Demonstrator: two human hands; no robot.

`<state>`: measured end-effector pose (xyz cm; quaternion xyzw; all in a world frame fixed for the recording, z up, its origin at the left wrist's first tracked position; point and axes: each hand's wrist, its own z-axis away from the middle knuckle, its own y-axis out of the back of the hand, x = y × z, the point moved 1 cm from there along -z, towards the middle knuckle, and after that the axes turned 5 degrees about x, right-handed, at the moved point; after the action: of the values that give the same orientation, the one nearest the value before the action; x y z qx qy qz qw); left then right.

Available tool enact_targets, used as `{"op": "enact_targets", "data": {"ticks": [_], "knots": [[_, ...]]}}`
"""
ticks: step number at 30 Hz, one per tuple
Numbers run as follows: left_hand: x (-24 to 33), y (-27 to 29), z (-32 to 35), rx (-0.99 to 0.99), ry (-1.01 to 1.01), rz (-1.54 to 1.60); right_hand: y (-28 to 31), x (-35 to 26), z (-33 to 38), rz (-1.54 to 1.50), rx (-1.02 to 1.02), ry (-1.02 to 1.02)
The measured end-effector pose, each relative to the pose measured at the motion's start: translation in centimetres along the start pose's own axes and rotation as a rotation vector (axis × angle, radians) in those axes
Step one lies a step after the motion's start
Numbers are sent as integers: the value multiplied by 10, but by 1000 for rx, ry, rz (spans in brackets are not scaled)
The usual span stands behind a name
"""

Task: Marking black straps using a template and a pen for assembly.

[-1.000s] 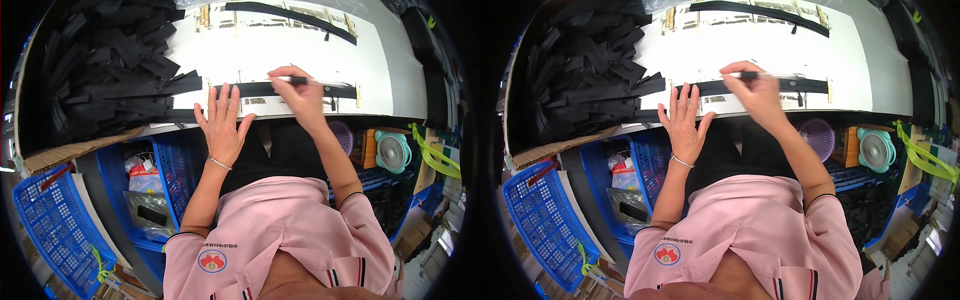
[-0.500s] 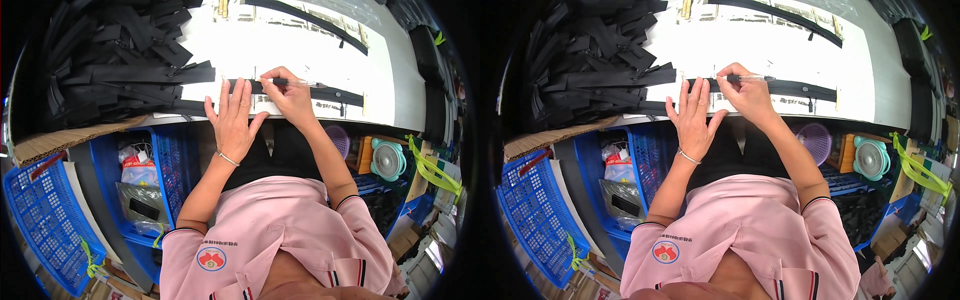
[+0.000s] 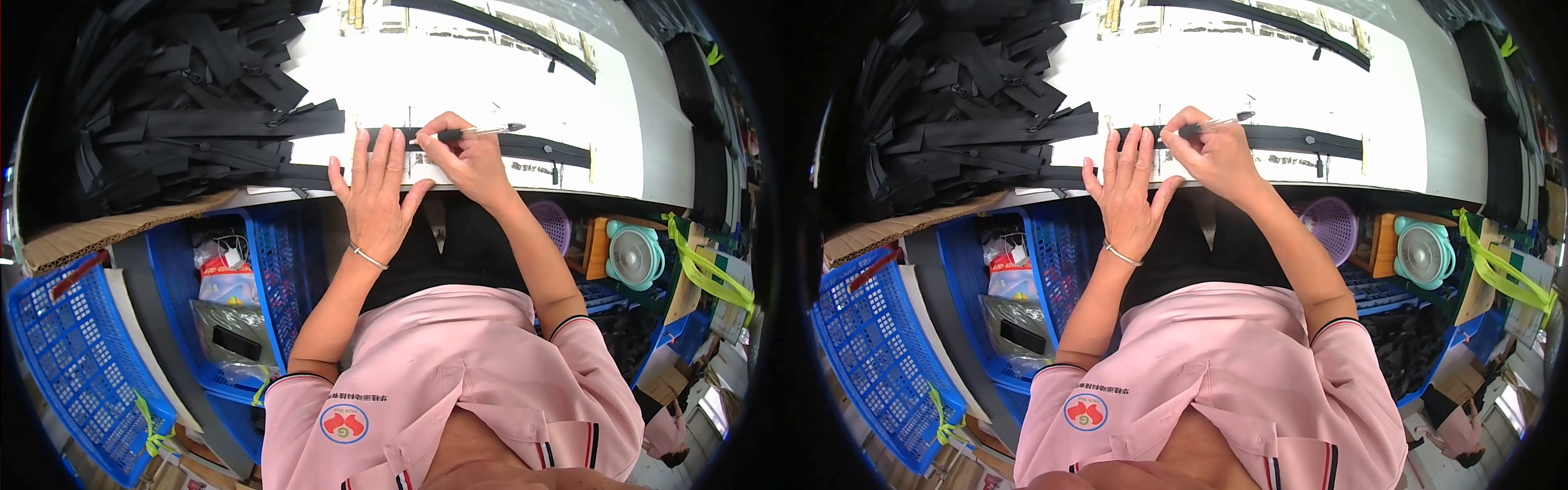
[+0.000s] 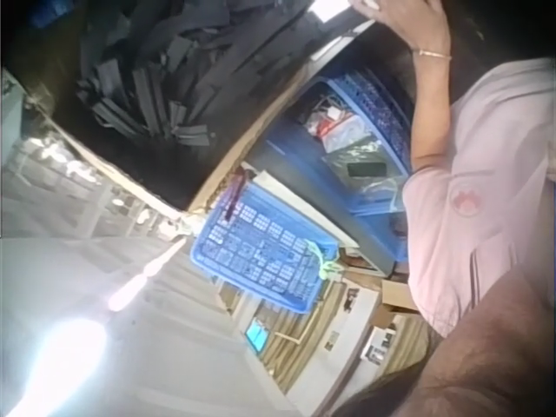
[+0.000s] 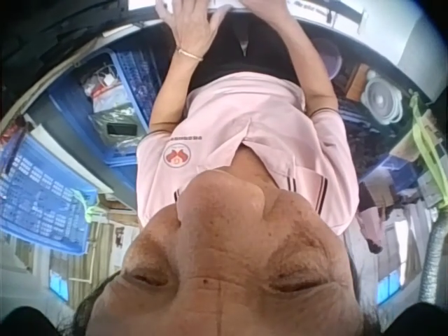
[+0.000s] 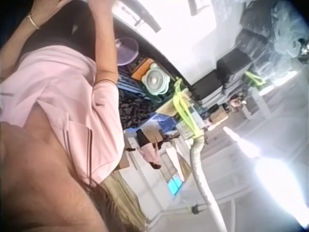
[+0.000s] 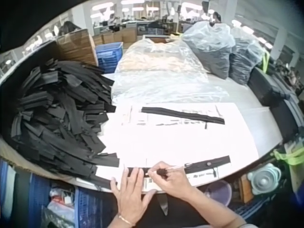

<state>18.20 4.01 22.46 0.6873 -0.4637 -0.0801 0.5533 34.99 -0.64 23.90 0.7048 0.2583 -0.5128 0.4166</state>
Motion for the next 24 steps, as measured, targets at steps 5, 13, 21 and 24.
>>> {"op": "enact_targets", "data": {"ticks": [5, 13, 21, 24], "knots": [[0, 1, -1, -4, -4, -11, 2, -2, -1, 47, -99, 58], [2, -2, -2, -9, -29, -32, 7, 1, -1, 127, -137, 122], [1, -1, 0, -23, -18, -51, 56, -4, 12, -191, 243, -47], [0, -1, 0, -30, -26, -55, 81, 9, 13, -35, 328, -47]]}}
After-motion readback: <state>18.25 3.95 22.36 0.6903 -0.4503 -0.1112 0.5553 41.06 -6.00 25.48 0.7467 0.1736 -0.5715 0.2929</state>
